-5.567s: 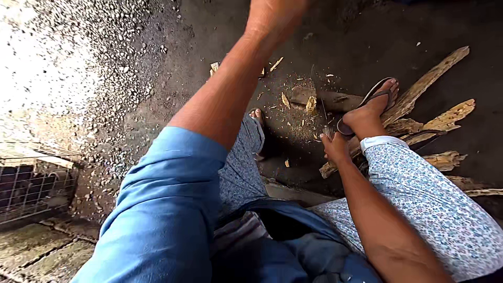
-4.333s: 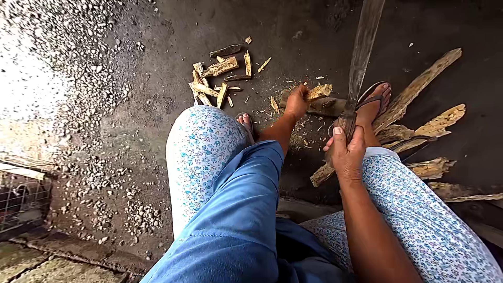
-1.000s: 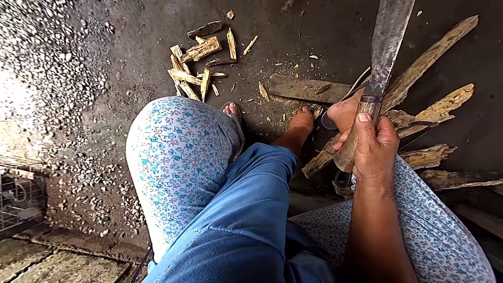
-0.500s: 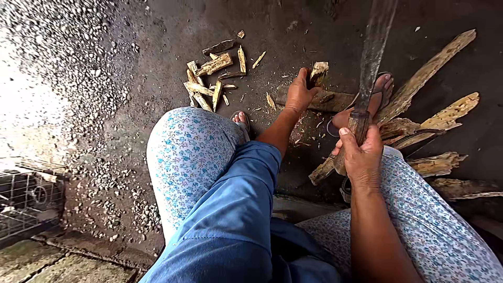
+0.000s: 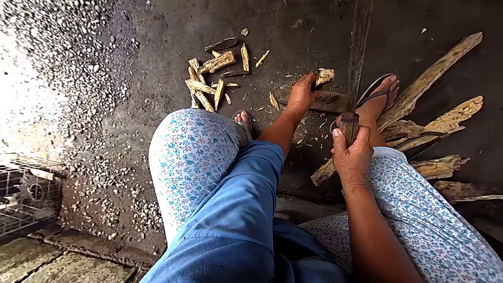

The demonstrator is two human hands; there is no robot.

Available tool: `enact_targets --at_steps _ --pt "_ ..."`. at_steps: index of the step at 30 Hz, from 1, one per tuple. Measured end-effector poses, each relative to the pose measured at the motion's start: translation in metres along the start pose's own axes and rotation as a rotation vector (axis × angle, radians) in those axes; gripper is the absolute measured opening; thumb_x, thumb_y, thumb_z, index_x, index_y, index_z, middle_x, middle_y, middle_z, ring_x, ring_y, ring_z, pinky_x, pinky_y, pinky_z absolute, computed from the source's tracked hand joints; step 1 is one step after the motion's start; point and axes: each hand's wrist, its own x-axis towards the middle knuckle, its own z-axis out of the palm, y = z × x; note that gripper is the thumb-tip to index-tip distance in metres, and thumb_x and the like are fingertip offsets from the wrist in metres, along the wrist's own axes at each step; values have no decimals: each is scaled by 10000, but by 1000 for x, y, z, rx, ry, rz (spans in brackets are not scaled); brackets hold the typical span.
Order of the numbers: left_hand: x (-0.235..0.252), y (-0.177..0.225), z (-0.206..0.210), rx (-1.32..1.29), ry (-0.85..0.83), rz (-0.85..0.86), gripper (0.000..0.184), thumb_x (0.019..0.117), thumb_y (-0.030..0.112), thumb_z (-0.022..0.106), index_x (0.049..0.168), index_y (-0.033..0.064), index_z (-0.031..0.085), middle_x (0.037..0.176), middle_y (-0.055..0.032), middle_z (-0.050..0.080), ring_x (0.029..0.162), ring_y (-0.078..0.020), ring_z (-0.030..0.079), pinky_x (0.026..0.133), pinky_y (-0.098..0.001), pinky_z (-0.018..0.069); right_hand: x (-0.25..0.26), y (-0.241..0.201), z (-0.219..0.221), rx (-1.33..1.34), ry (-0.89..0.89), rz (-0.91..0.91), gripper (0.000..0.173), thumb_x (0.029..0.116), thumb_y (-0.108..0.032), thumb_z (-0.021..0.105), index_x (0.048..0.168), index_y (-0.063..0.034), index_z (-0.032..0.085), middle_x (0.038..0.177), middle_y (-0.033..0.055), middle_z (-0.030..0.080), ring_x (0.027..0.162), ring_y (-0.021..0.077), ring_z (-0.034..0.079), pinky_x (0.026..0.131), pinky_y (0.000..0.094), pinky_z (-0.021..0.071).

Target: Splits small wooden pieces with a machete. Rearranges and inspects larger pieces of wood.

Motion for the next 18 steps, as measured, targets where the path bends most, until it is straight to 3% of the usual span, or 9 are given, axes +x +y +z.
enact_targets --at_steps 3,4,9,12,15,18 --pt "-1 -1 3 -4 7 29 376 854 70 821 1177 -63 680 1181 -224 697 1120 -324 685 1023 -459 539 5 1 1 -102 -189 136 500 1042 -364 610 1295 57 515 886 240 664 773 383 695 755 575 553" --pt "-1 -1 3 3 5 35 381 851 68 822 1178 -67 678 1178 -228 697 1118 -329 685 1020 -462 538 7 0 1 -122 -232 172 506 1041 -369 614 1300 53 512 885 242 664 773 384 698 759 575 555" --pt "-1 -14 -3 -183 -64 22 541 849 38 824 1309 -93 572 1265 -255 640 1157 -315 670 1021 -426 559 11 3 2 -48 -275 229 487 1045 -387 605 1302 15 505 862 199 655 715 335 694 722 547 578" --pt "-4 -17 -6 -301 -43 3 419 884 -52 735 1271 -105 583 1222 -246 677 1126 -286 692 1010 -413 559 11 7 5 173 -329 285 426 1065 -360 571 1291 -8 491 763 115 618 610 235 668 636 437 603" --pt "-6 -16 -6 -261 -6 -5 339 907 -35 727 1230 -88 637 1202 -216 708 1119 -251 706 1029 -385 549 9 8 6 393 -352 346 337 1071 -347 552 1211 -43 513 667 55 596 537 186 652 573 371 615" --pt "-5 -11 -5 -227 1 -12 326 906 -19 733 1221 -66 663 1191 -194 717 1109 -237 709 1030 -381 548 7 1 -2 191 -271 284 390 1058 -373 581 1236 -28 545 740 90 617 590 219 654 613 430 592"
